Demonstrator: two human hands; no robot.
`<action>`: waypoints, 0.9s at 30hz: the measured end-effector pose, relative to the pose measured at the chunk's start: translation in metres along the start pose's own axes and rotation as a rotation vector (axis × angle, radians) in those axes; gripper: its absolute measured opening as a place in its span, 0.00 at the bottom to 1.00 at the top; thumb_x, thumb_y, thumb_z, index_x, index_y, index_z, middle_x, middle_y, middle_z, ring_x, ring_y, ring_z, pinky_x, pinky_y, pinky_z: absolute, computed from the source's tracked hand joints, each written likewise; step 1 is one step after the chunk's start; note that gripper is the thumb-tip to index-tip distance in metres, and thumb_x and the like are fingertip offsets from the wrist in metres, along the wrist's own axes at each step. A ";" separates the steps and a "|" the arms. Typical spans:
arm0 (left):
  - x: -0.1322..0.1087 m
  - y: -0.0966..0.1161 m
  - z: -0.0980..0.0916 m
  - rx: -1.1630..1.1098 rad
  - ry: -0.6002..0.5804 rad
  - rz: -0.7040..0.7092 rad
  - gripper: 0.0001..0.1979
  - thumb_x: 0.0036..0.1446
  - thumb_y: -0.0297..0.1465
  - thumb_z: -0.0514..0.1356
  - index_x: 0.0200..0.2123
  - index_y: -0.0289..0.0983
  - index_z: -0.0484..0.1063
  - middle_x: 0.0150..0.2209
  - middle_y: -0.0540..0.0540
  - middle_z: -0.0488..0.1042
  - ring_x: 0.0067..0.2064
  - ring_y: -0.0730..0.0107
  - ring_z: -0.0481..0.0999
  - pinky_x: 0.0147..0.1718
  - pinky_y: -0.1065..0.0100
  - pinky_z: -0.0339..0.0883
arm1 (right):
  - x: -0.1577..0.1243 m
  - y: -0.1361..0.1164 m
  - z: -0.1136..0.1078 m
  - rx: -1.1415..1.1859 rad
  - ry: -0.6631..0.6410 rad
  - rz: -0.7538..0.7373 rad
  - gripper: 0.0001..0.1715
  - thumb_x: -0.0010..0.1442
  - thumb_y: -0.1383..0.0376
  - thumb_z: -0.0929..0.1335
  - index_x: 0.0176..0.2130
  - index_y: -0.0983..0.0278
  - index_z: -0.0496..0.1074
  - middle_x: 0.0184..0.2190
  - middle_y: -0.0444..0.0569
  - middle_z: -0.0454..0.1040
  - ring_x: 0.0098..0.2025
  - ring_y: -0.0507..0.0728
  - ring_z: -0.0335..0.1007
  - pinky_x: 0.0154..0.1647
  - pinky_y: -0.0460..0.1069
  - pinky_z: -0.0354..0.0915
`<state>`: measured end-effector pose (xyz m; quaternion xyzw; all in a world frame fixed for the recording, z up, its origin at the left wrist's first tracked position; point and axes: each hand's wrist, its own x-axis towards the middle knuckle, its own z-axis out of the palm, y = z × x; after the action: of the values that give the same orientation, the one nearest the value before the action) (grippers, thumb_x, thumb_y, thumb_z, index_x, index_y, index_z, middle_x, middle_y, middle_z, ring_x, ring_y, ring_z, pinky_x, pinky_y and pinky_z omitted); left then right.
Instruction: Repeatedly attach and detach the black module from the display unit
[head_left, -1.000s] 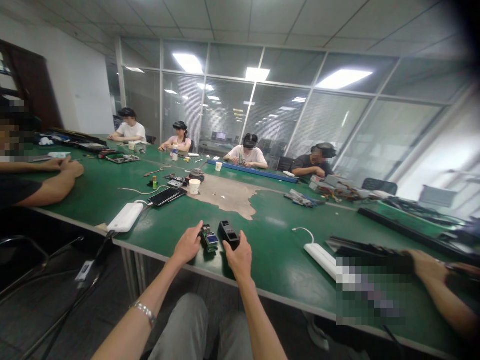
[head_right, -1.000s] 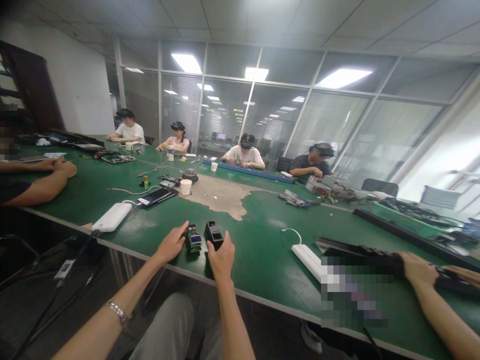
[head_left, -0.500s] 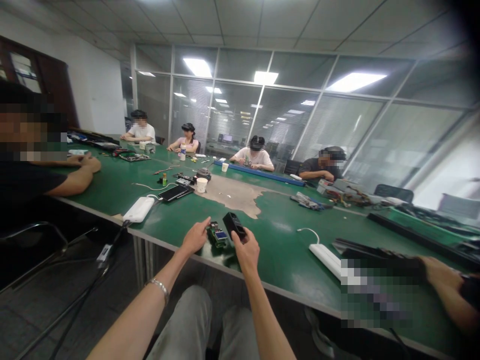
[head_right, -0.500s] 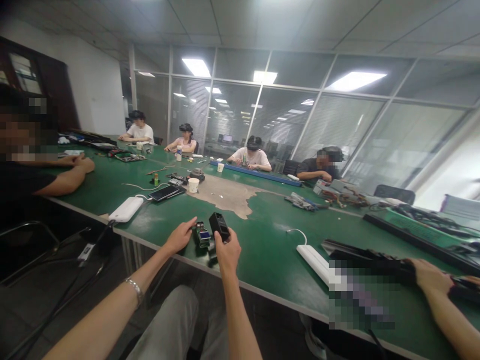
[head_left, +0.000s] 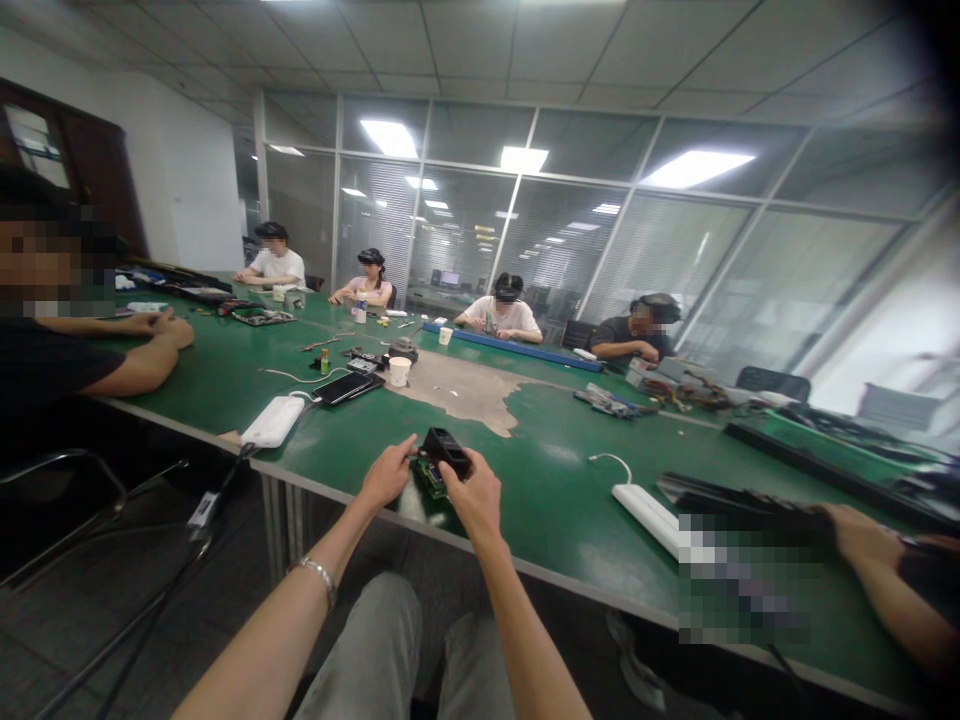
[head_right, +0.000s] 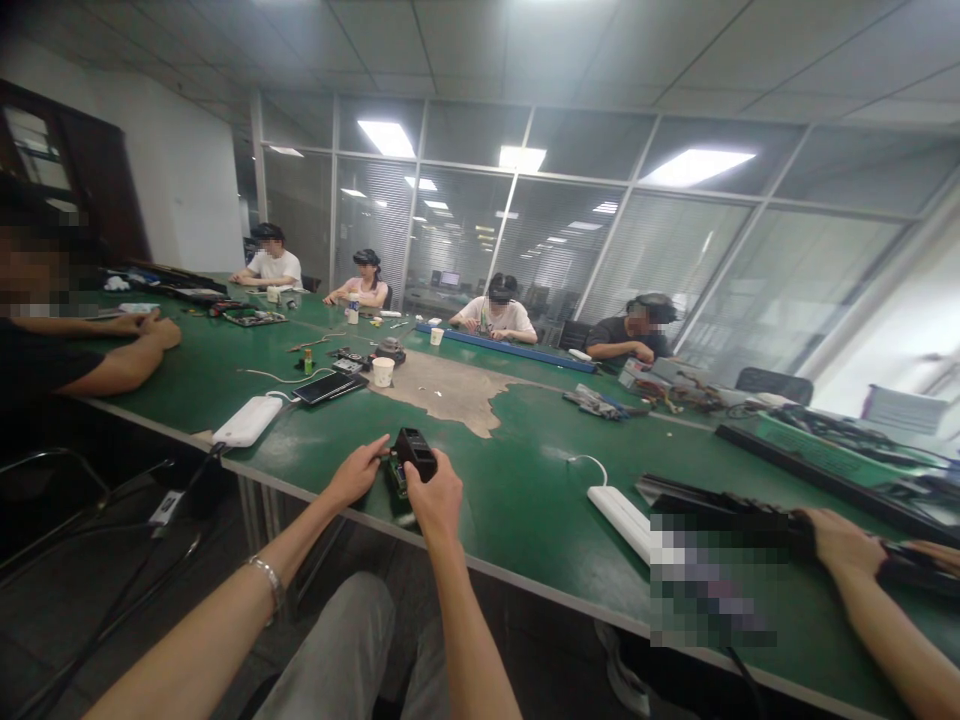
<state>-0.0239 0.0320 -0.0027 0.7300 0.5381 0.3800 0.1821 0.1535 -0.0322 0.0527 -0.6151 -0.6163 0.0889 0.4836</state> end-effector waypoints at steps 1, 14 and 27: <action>0.000 0.000 0.000 0.003 0.001 -0.002 0.28 0.60 0.25 0.49 0.64 0.40 0.58 0.53 0.45 0.74 0.55 0.65 0.70 0.55 0.64 0.61 | 0.000 -0.002 0.000 -0.017 -0.004 -0.006 0.24 0.53 0.55 0.69 0.48 0.62 0.72 0.39 0.51 0.78 0.42 0.59 0.74 0.43 0.50 0.66; 0.002 -0.003 0.003 -0.006 0.020 -0.016 0.28 0.60 0.24 0.49 0.63 0.40 0.59 0.53 0.45 0.73 0.55 0.66 0.70 0.56 0.63 0.61 | -0.005 -0.011 0.003 -0.164 -0.087 -0.062 0.26 0.54 0.56 0.68 0.50 0.63 0.70 0.41 0.53 0.77 0.45 0.61 0.73 0.44 0.51 0.64; 0.006 -0.009 0.007 -0.063 0.084 0.000 0.28 0.55 0.22 0.49 0.60 0.38 0.63 0.56 0.44 0.70 0.54 0.66 0.70 0.57 0.62 0.61 | -0.030 0.023 0.021 -0.141 -0.074 -0.060 0.42 0.55 0.48 0.67 0.60 0.70 0.62 0.53 0.61 0.71 0.54 0.65 0.68 0.53 0.55 0.62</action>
<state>-0.0240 0.0418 -0.0111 0.7072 0.5331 0.4272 0.1822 0.1474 -0.0421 0.0109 -0.6252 -0.6567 0.0536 0.4183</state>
